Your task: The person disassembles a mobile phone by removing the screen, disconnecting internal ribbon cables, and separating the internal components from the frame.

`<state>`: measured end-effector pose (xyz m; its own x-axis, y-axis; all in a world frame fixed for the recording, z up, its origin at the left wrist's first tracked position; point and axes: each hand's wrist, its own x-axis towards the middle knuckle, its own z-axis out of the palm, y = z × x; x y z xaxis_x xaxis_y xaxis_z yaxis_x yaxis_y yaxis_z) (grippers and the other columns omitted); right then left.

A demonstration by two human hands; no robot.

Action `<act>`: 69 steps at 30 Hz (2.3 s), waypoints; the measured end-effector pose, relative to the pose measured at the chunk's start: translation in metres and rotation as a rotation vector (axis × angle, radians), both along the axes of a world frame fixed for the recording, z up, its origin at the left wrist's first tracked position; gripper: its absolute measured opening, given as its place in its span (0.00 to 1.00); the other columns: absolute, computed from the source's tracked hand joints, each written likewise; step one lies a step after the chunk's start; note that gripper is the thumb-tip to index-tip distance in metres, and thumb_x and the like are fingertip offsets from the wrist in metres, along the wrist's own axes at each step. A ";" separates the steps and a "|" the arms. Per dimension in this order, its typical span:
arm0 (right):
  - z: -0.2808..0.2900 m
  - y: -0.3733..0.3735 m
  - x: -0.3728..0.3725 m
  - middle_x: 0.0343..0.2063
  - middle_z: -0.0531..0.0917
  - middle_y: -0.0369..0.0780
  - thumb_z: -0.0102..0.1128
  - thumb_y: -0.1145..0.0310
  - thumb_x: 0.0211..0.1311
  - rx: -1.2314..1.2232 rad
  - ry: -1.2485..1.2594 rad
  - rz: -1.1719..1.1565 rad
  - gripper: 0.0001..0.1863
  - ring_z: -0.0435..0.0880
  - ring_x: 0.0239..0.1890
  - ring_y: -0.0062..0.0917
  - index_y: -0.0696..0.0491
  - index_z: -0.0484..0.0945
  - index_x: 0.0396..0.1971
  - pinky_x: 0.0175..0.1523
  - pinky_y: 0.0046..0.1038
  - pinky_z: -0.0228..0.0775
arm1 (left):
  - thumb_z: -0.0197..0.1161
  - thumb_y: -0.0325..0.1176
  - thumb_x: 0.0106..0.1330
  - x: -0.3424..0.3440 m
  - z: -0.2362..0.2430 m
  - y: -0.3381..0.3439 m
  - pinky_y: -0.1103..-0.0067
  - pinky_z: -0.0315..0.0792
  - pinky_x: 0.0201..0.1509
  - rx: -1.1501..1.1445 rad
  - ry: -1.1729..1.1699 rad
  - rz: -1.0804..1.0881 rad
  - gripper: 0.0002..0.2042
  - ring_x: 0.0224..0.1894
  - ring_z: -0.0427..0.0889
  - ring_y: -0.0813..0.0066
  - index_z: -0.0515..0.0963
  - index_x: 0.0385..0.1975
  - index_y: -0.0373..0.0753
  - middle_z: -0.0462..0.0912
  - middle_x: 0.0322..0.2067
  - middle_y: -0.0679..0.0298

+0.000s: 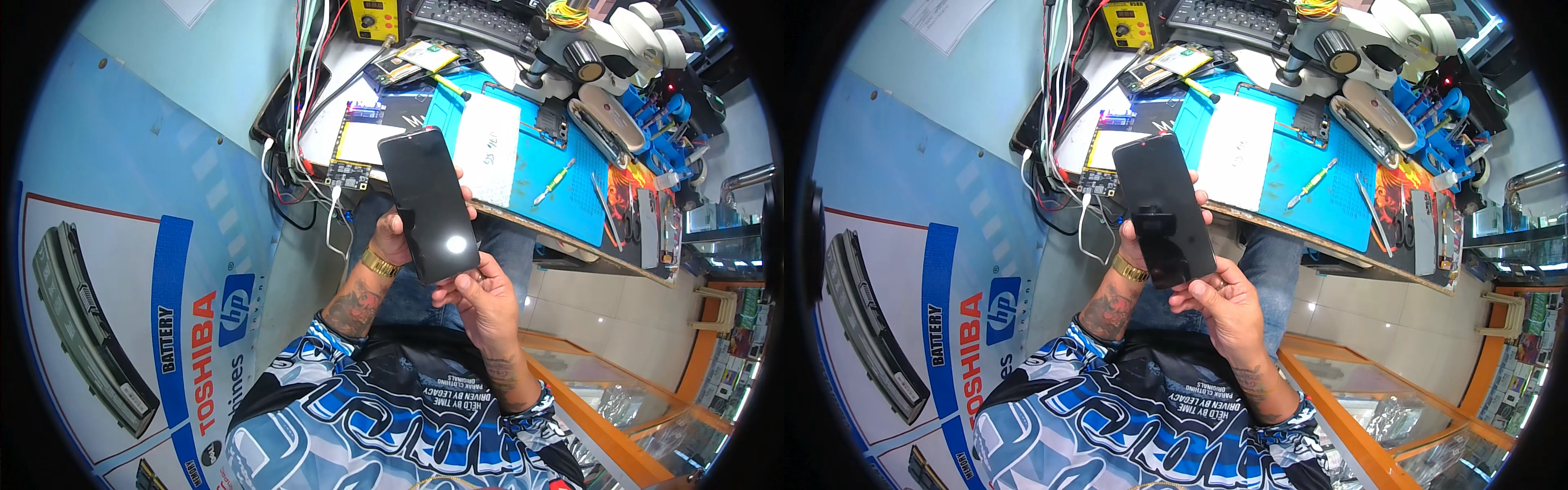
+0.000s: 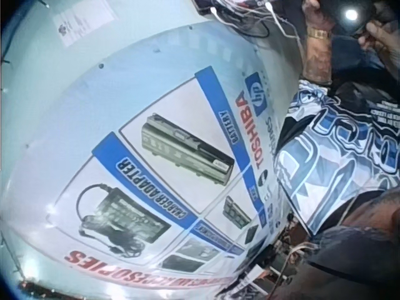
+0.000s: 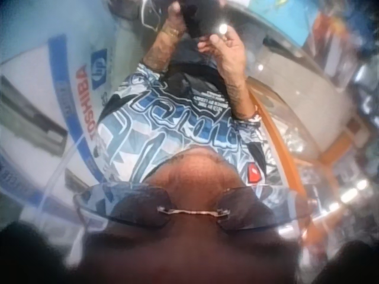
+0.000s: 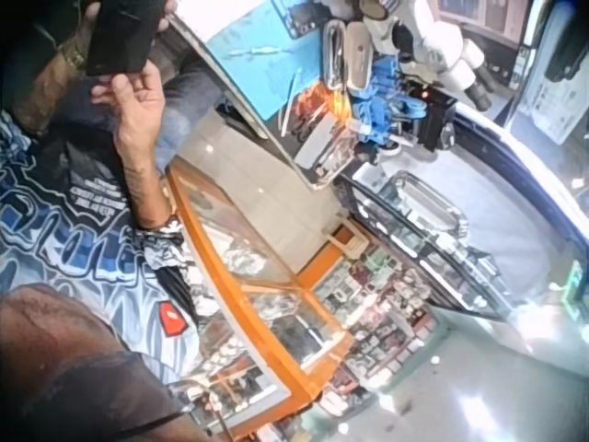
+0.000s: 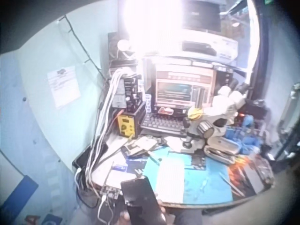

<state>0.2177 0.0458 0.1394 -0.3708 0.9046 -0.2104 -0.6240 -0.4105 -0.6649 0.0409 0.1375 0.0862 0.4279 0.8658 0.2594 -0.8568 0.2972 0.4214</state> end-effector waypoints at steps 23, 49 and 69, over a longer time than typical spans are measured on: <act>0.000 -0.004 0.001 0.42 0.87 0.48 0.61 0.75 0.71 -0.066 0.021 -0.016 0.13 0.90 0.38 0.32 0.62 0.75 0.52 0.45 0.33 0.86 | 0.81 0.41 0.49 0.014 -0.008 -0.002 0.47 0.68 0.70 0.043 -0.102 -0.150 0.60 0.68 0.72 0.47 0.46 0.78 0.37 0.68 0.68 0.46; -0.003 0.001 0.017 0.43 0.86 0.43 0.64 0.74 0.70 0.149 -0.547 -0.138 0.19 0.88 0.40 0.27 0.61 0.76 0.58 0.47 0.26 0.82 | 0.86 0.46 0.43 0.000 0.024 -0.014 0.61 0.74 0.68 0.022 0.254 -0.029 0.54 0.64 0.77 0.55 0.62 0.69 0.29 0.74 0.63 0.49; 0.058 0.015 0.009 0.49 0.78 0.45 0.74 0.75 0.56 0.905 -1.099 -0.261 0.27 0.80 0.43 0.32 0.56 0.80 0.58 0.44 0.31 0.76 | 0.85 0.47 0.40 -0.010 -0.008 -0.033 0.61 0.71 0.69 0.011 0.119 -0.154 0.56 0.63 0.78 0.53 0.63 0.70 0.31 0.75 0.63 0.47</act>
